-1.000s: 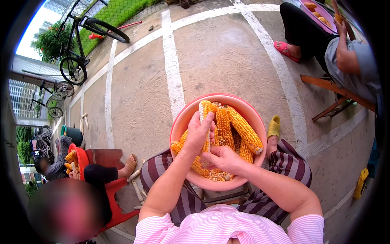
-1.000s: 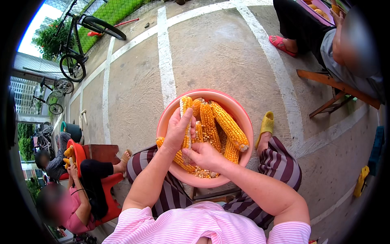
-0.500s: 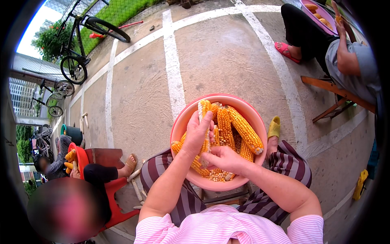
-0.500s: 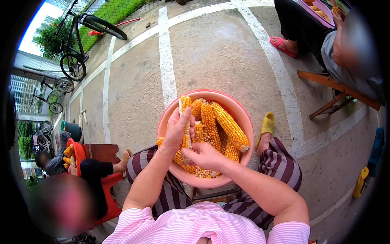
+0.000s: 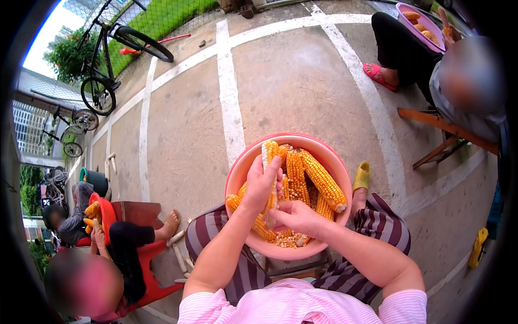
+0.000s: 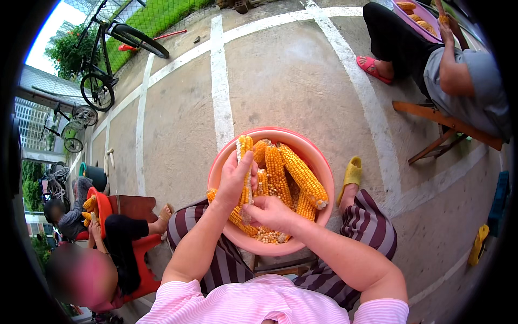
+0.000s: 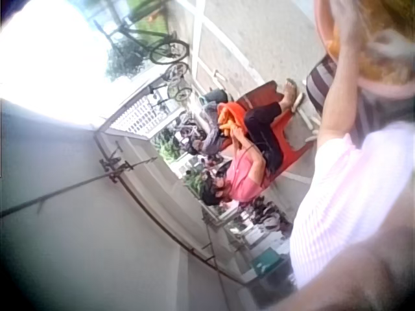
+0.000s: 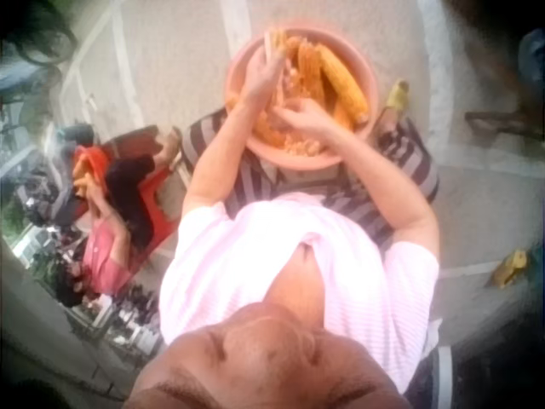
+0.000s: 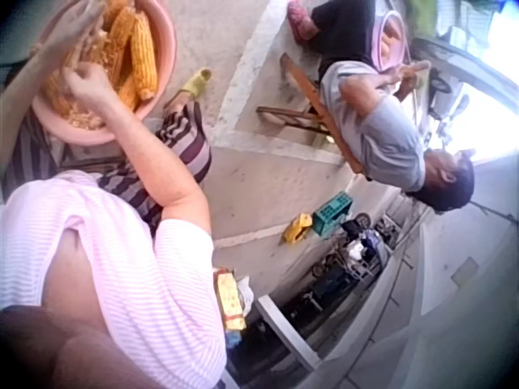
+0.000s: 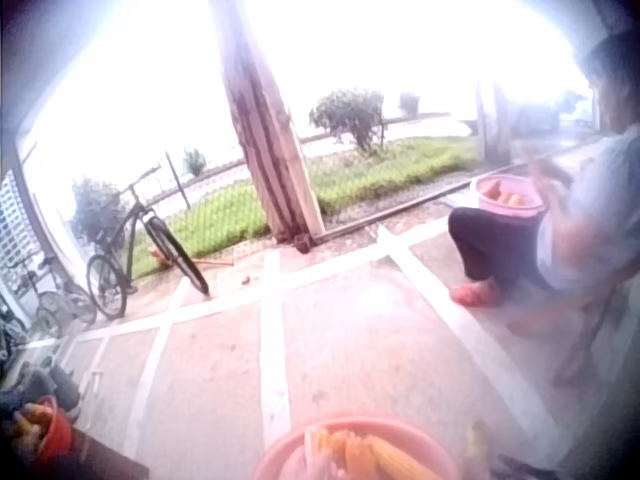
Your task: The person sits on the ground and removes corn kernels from cobs by hand, dropping the kernels into a pink basin. The person handles multiple corn cobs, rotating them to strip the kernels off the cob.
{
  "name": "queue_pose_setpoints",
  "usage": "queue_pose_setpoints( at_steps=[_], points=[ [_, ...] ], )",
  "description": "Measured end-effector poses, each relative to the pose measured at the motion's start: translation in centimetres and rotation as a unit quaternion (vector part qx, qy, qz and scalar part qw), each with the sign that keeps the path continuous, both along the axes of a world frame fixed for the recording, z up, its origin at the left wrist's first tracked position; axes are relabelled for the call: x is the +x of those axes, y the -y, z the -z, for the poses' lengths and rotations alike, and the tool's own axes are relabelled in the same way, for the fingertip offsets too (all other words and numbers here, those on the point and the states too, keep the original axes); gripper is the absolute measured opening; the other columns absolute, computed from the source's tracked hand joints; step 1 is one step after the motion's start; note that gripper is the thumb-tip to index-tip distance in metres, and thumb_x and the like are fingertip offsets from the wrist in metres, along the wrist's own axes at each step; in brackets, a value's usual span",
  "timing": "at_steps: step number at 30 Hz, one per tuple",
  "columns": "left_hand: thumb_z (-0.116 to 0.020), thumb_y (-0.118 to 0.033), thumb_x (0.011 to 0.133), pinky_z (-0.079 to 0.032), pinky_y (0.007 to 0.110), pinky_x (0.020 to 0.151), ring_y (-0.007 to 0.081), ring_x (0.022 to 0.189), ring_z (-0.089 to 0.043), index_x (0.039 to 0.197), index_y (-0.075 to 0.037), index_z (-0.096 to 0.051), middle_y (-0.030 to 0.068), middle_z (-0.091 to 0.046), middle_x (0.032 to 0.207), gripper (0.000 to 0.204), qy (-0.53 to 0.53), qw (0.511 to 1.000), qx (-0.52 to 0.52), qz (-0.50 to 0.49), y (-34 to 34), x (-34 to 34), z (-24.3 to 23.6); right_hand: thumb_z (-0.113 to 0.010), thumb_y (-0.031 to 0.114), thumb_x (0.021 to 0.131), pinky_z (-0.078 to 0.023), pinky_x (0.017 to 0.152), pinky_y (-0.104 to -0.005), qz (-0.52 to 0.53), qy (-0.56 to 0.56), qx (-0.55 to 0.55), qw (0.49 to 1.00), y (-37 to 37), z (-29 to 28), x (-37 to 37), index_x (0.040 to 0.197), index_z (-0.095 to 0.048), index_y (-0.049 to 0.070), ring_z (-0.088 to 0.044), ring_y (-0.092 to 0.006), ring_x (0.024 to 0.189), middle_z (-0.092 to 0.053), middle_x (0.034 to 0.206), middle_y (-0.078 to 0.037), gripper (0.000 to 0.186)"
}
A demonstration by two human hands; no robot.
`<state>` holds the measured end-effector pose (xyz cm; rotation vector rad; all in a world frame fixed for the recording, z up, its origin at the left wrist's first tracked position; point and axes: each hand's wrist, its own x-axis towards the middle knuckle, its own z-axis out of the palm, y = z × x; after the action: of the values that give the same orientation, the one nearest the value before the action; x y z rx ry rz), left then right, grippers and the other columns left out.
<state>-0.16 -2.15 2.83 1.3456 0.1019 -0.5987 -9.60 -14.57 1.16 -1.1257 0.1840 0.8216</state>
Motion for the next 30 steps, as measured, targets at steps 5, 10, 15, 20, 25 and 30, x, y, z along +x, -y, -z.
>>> queue_pose_setpoints(
  at_steps=[5, 10, 15, 20, 25, 30],
  points=[
    [-0.06, -0.037, 0.102, -0.046, 0.022, 0.046, 0.0067, 0.054, -0.052, 0.122, -0.009, -0.05, 0.0002, -0.054, 0.074, 0.036, -0.003, 1.0, -0.005, -0.004, -0.07, 0.03, 0.05, -0.061, 0.035, 0.101, -0.059, 0.09, -0.0327, 0.005, -0.016, 0.009, 1.0, -0.18, -0.36, 0.06, 0.12, -0.063, -0.007, -0.069, -0.0202, 0.104, -0.068, 0.114, -0.013, 0.046],
    [-0.061, -0.032, 0.102, -0.045, 0.021, 0.043, 0.0052, 0.053, -0.051, 0.112, -0.011, -0.05, -0.0011, -0.054, 0.072, 0.026, -0.005, 1.0, -0.021, -0.015, 0.05, 0.07, -0.08, -0.06, 0.038, 0.102, -0.06, 0.09, -0.0339, 0.021, -0.046, 0.022, 0.998, -0.17, -0.25, 0.09, 0.121, -0.063, -0.006, -0.069, -0.0215, 0.105, -0.069, 0.114, -0.013, 0.048],
    [-0.06, -0.032, 0.102, -0.046, 0.021, 0.043, 0.0052, 0.053, -0.052, 0.113, -0.011, -0.05, -0.0011, -0.054, 0.072, 0.026, -0.004, 0.999, -0.038, -0.014, 0.02, 0.03, -0.37, -0.06, 0.039, 0.102, -0.06, 0.089, -0.0338, 0.017, -0.022, 0.014, 1.0, -0.14, 0.29, -0.05, 0.119, -0.064, -0.006, -0.069, -0.0211, 0.104, -0.069, 0.112, -0.013, 0.048],
    [-0.057, -0.034, 0.104, -0.046, 0.022, 0.046, 0.0068, 0.054, -0.052, 0.126, -0.008, -0.049, 0.0009, -0.053, 0.074, 0.036, 0.002, 1.0, -0.027, -0.006, -0.26, -0.02, -0.3, -0.061, 0.035, 0.101, -0.06, 0.089, -0.0335, 0.016, -0.012, 0.012, 1.0, -0.07, 0.06, 0.05, 0.117, -0.065, -0.006, -0.069, -0.0203, 0.103, -0.07, 0.11, -0.013, 0.044],
    [-0.058, -0.035, 0.103, -0.046, 0.021, 0.046, 0.0066, 0.054, -0.052, 0.126, -0.007, -0.049, 0.0008, -0.054, 0.074, 0.037, 0.003, 1.0, -0.021, -0.003, -0.17, -0.11, -0.25, -0.061, 0.034, 0.101, -0.061, 0.083, -0.0309, 0.035, -0.007, 0.013, 0.999, -0.17, -0.42, -0.08, 0.112, -0.067, -0.005, -0.068, -0.0159, 0.094, -0.069, 0.103, -0.01, 0.041],
    [-0.059, -0.034, 0.102, -0.046, 0.021, 0.044, 0.0057, 0.053, -0.052, 0.118, -0.009, -0.05, -0.0003, -0.054, 0.073, 0.031, -0.001, 1.0, -0.028, -0.008, -0.07, -0.13, 0.04, -0.061, 0.032, 0.102, -0.061, 0.079, -0.0291, 0.034, 0.004, 0.016, 0.999, -0.32, 0.19, -0.35, 0.109, -0.067, -0.005, -0.067, -0.0135, 0.089, -0.069, 0.098, -0.008, 0.038]
  ],
)
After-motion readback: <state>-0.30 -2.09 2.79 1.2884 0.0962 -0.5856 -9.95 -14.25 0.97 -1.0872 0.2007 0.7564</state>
